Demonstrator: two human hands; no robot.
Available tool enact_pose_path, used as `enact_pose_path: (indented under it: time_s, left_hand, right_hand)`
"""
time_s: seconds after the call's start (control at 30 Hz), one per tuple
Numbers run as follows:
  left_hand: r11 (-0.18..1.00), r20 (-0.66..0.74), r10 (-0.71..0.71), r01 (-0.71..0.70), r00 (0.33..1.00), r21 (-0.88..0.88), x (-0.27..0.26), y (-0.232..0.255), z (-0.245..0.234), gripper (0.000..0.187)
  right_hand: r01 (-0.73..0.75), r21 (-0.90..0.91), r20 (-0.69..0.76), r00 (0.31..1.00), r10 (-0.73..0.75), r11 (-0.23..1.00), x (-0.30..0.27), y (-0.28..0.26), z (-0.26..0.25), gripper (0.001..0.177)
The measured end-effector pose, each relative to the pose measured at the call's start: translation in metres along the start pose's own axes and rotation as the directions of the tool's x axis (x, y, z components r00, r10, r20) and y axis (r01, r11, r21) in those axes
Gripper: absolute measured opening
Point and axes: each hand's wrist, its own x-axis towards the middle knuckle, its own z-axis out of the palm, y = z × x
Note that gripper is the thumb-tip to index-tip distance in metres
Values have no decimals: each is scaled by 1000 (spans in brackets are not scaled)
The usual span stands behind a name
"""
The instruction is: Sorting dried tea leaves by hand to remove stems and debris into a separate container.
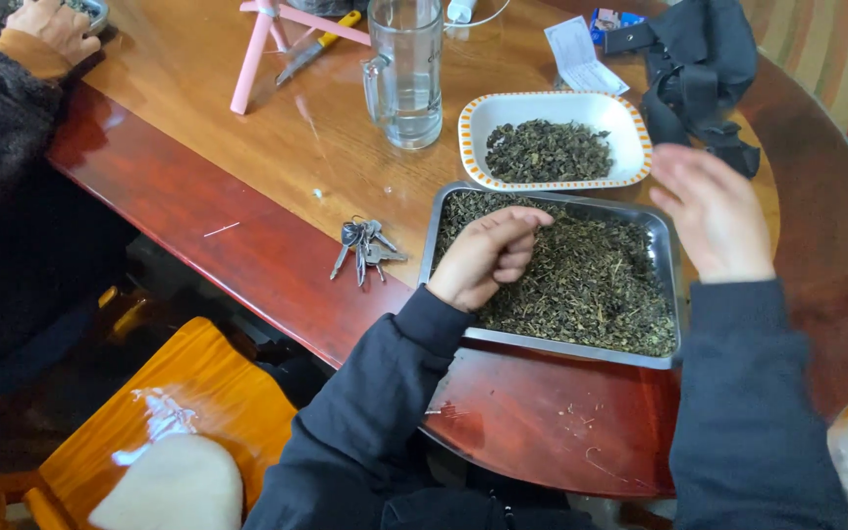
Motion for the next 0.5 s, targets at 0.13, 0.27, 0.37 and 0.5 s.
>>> enact_pose_path:
  time_s: [0.13, 0.27, 0.37, 0.5]
  left_hand:
    - [985, -155, -38, 10, 987, -174, 36, 5, -21, 25]
    - [980, -371, 24, -95, 928, -173, 105, 17, -44, 18]
    - [999, -503, 43, -38, 863, 19, 161, 41, -47, 38]
    - [932, -515, 43, 152, 856, 330, 154, 75, -3, 95]
  right_hand:
    - [29, 67, -88, 996, -23, 997, -34, 29, -52, 12]
    - [37, 185, -127, 992, -13, 982, -37, 46, -74, 10]
    - [29, 210, -106, 994, -7, 977, -40, 35, -63, 12]
    - [2, 124, -135, 991, 15, 992, -36, 41, -64, 8]
